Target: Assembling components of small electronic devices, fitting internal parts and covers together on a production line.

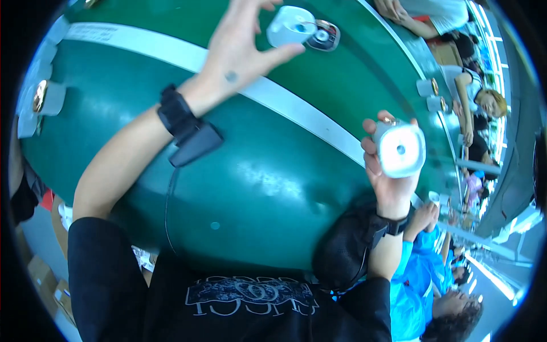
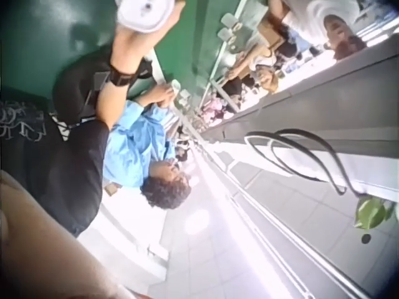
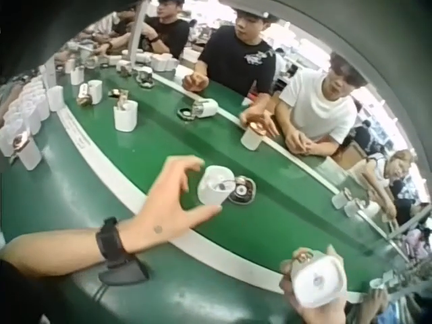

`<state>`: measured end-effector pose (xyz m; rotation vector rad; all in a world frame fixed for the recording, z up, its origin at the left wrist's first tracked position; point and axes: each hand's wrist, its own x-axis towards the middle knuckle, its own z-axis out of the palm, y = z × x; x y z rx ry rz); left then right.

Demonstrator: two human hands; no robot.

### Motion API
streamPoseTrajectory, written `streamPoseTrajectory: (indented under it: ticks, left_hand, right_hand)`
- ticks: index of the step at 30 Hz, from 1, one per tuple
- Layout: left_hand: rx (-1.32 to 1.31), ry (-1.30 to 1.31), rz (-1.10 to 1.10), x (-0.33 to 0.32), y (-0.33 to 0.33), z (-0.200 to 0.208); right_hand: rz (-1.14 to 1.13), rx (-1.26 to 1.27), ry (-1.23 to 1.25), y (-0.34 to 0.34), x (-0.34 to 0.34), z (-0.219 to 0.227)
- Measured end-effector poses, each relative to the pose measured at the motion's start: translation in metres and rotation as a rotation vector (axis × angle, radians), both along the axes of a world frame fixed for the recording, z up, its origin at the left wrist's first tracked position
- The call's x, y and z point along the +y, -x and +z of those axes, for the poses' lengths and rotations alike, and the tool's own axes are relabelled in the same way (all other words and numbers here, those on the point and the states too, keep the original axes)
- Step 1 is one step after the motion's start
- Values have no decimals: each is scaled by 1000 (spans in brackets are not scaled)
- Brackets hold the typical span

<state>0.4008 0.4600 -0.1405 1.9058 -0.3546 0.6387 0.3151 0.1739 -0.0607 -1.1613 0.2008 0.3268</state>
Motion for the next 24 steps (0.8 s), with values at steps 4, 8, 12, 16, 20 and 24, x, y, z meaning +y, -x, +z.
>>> streamPoseTrajectory:
  ticks: [4, 8, 12, 16, 20, 24]
  left_hand:
    - [299, -181, -30, 9, -27, 6]
    - [296, -214, -103, 8, -34, 1]
    - [328, -218, -193, 11, -34, 4]
    - [242, -212, -200, 11, -27, 5]
    - [133, -182, -234, 7, -15, -1]
    - [38, -216, -249, 5, -10, -9]
  right_hand:
    - [121, 222, -582, -7, 3, -1]
    - [60, 219, -373, -5, 11, -1]
    - [73, 167, -213, -1, 13, -2]
    - [-91, 145, -91, -7, 25, 1]
    - [-402, 138, -12, -10, 11, 2]
    - [-223, 129, -296, -8, -12, 2]
